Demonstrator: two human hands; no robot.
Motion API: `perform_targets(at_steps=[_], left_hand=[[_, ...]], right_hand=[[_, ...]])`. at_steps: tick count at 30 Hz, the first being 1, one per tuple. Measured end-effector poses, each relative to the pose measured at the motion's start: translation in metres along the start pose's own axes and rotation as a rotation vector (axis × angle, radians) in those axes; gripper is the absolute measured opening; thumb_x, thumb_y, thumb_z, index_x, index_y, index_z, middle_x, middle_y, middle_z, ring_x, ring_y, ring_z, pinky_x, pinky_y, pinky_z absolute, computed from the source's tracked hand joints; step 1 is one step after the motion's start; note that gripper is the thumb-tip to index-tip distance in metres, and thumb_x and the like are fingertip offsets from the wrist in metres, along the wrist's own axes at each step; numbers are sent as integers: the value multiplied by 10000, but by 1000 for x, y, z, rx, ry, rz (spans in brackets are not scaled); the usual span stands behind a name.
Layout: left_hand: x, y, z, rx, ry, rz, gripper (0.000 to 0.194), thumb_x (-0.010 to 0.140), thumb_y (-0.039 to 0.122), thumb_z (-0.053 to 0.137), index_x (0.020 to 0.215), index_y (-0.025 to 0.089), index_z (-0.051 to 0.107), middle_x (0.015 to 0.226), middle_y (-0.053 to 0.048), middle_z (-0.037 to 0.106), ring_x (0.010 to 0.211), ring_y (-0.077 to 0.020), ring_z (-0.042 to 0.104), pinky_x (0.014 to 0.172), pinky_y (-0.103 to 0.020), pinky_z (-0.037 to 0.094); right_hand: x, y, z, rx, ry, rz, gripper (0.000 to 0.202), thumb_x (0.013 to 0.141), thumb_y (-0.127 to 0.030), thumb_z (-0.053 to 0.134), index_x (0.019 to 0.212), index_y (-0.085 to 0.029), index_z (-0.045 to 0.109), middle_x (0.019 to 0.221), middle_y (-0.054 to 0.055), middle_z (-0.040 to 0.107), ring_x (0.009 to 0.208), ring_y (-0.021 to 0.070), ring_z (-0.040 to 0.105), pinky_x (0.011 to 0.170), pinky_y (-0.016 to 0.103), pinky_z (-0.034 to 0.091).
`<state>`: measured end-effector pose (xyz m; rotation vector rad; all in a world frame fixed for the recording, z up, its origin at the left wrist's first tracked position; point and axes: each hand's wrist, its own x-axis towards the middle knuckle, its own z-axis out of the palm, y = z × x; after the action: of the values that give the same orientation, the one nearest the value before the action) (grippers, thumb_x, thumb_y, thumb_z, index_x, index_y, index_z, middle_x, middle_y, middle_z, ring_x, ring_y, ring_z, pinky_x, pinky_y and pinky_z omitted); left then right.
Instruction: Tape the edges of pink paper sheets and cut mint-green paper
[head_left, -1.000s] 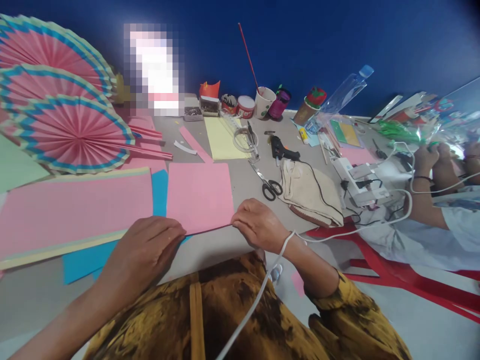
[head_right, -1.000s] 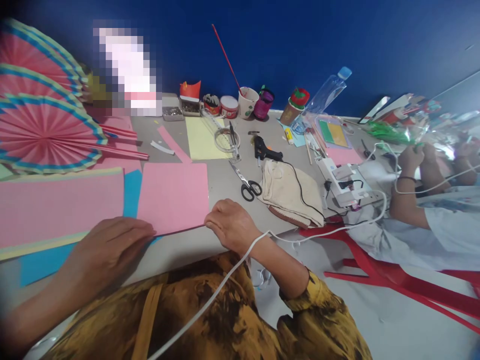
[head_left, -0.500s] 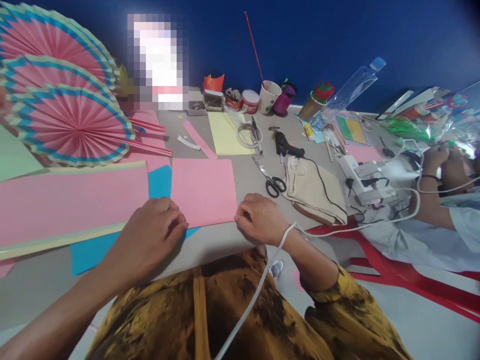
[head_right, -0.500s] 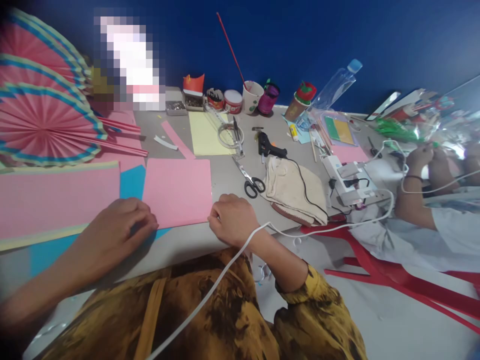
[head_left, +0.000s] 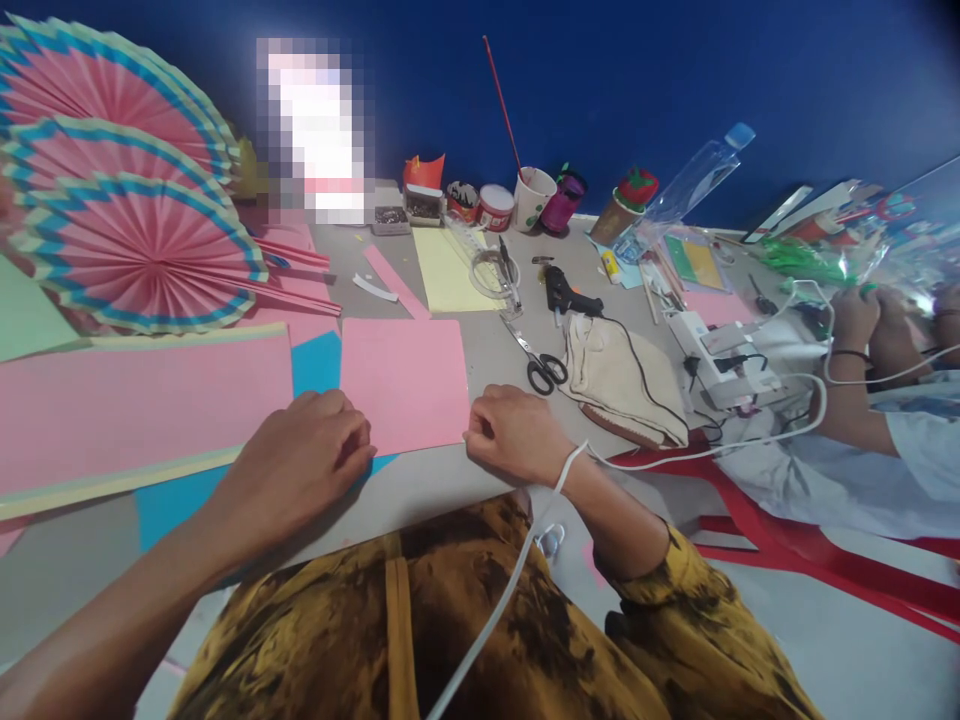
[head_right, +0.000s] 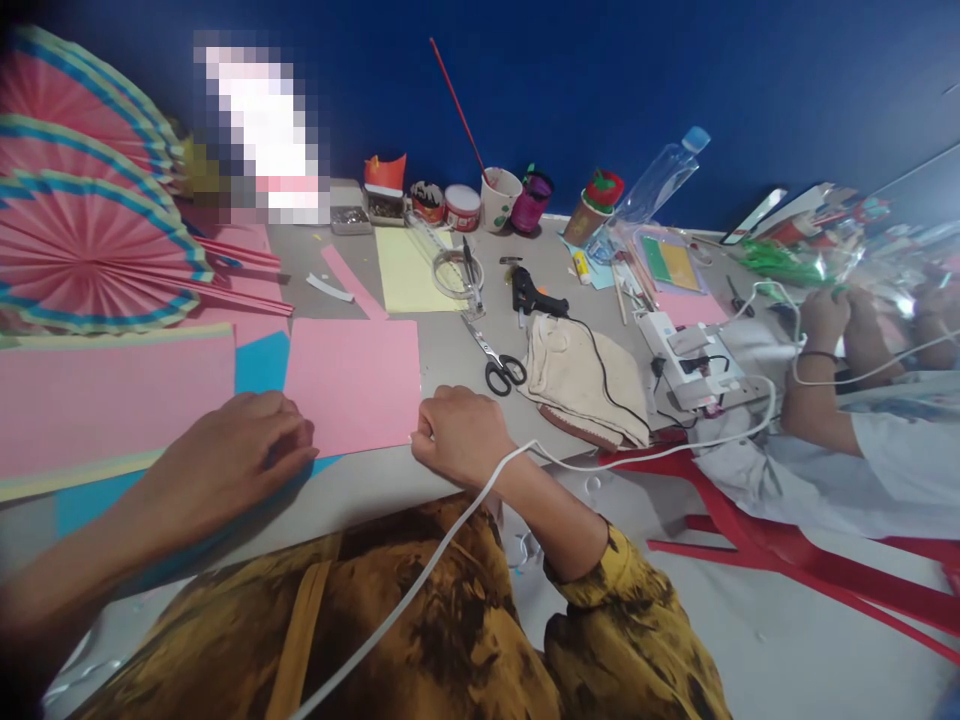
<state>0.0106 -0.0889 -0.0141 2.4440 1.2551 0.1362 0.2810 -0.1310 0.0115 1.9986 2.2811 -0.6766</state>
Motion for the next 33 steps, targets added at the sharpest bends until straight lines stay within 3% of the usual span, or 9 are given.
perform_targets(at_steps=[4,10,17,21,25,28,33], left_hand=[[-1,-7,5,8,61,56,289,957,332,491,694,243,568,818,-83,661,776,-276,574,662,-397,391],[0,-10,4,-59,57,24,163,908,258,533,745,250,543,776,-41,653,761,-257,571,644,-364,399],[-26,29,17,207,251,176,298,893,26,484,974,227,687,976,-115,692,933,-305,598,745,-438,436],[-34,45,27,242,322,322,310,896,47,544,1102,211,708,1100,-135,722,1031,-313,625,854,-453,474],[-22,53,40,291,383,375,326,963,125,609,1266,205,696,1202,-126,765,1097,-306,650,951,-469,441],[-13,59,51,281,356,433,320,969,252,708,1278,167,694,1206,-105,792,1053,-294,671,958,-474,412],[-22,48,57,263,335,403,330,1010,255,667,1333,185,674,1189,-91,801,1064,-290,696,1009,-503,410]], right_hand=[[-2,7,4,96,61,-8,85,917,-229,721,862,-217,657,924,25,682,863,192,590,705,303,339],[-3,16,10,221,120,-16,166,914,-198,783,868,-212,625,900,-8,643,833,163,558,733,285,328],[-3,15,9,258,105,-19,186,909,-169,797,830,-201,631,889,-11,633,839,155,564,738,281,327],[-3,15,9,270,120,-15,197,898,-160,803,815,-202,629,873,-14,626,814,151,559,731,281,332],[-4,16,10,274,133,-30,193,889,-155,805,818,-203,633,867,-17,627,813,153,560,729,281,335],[-4,16,10,271,136,-31,190,900,-165,804,821,-202,635,875,-16,633,816,151,565,739,284,340],[-4,15,9,274,133,-22,202,908,-190,806,808,-204,632,872,-14,635,813,151,565,735,284,342]])
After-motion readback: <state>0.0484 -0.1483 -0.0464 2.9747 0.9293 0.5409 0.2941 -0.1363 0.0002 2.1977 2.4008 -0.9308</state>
